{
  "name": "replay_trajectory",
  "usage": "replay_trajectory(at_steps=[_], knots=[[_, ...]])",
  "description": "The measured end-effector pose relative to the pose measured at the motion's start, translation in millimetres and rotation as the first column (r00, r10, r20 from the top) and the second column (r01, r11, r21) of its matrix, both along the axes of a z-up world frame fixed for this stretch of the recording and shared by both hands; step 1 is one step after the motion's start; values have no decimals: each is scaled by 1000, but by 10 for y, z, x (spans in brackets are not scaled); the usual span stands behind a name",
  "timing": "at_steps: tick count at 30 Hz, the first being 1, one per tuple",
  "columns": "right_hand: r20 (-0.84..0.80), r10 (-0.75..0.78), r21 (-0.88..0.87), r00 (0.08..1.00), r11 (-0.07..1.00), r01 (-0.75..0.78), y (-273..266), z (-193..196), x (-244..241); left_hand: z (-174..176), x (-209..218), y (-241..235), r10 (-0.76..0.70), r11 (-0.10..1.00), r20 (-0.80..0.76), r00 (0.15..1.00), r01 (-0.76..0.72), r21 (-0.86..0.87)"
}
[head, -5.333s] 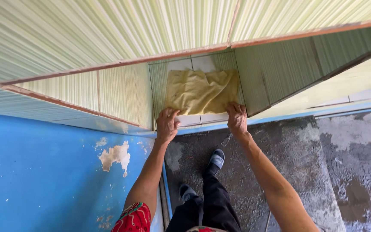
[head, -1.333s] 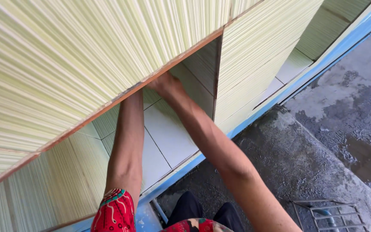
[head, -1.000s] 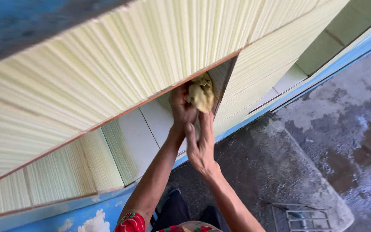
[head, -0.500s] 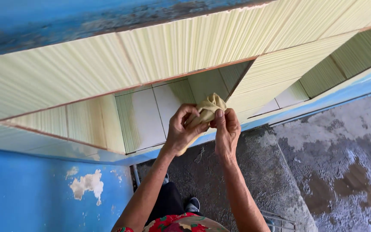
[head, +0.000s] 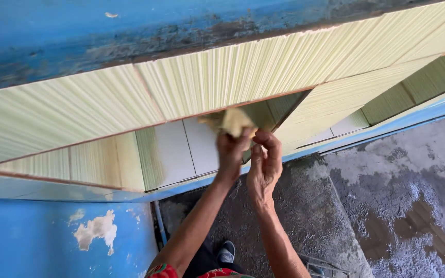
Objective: Using a cloth to wipe down a blue painted wall and metal coin-op boxes in a public or industrial area.
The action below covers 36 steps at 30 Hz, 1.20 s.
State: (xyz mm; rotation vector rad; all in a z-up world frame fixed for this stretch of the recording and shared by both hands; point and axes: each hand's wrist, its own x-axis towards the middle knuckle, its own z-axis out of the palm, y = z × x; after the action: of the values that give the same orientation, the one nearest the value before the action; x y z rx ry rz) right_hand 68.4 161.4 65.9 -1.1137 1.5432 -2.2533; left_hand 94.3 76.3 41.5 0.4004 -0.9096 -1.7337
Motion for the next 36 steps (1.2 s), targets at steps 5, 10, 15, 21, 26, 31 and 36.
replay_trajectory(at_steps=[5, 10, 15, 21, 26, 31, 36], knots=[[11, -240, 114, 971, 965, 237, 38, 125, -4, -348, -825, -85, -44, 963, -33, 998, 34, -268], [-84, -195, 56, 977, 978, 200, -23, -83, 35, -3104, -1813, -1331, 311, 856, 613, 726, 66, -512], [-52, -120, 88, 991, 988, 124, -353, -73, 124, -2631, -1804, -1648, 283, 869, 539, 793, 26, -494], [-70, 11, 160, 997, 987, 0, -445, -109, 128, -2131, -1773, -1594, 124, 927, 499, 858, 80, -367], [64, 13, 137, 998, 990, -22, -241, -467, 54, -2029, -1511, -1390, 12, 960, 465, 885, 119, -252], [227, -63, 108, 972, 993, 39, 68, -527, -8, -937, -838, -766, -55, 978, 385, 921, 127, -163], [304, -167, 60, 938, 986, 156, 331, -954, 26, -532, -233, 172, -268, 925, 278, 923, 327, -194]])
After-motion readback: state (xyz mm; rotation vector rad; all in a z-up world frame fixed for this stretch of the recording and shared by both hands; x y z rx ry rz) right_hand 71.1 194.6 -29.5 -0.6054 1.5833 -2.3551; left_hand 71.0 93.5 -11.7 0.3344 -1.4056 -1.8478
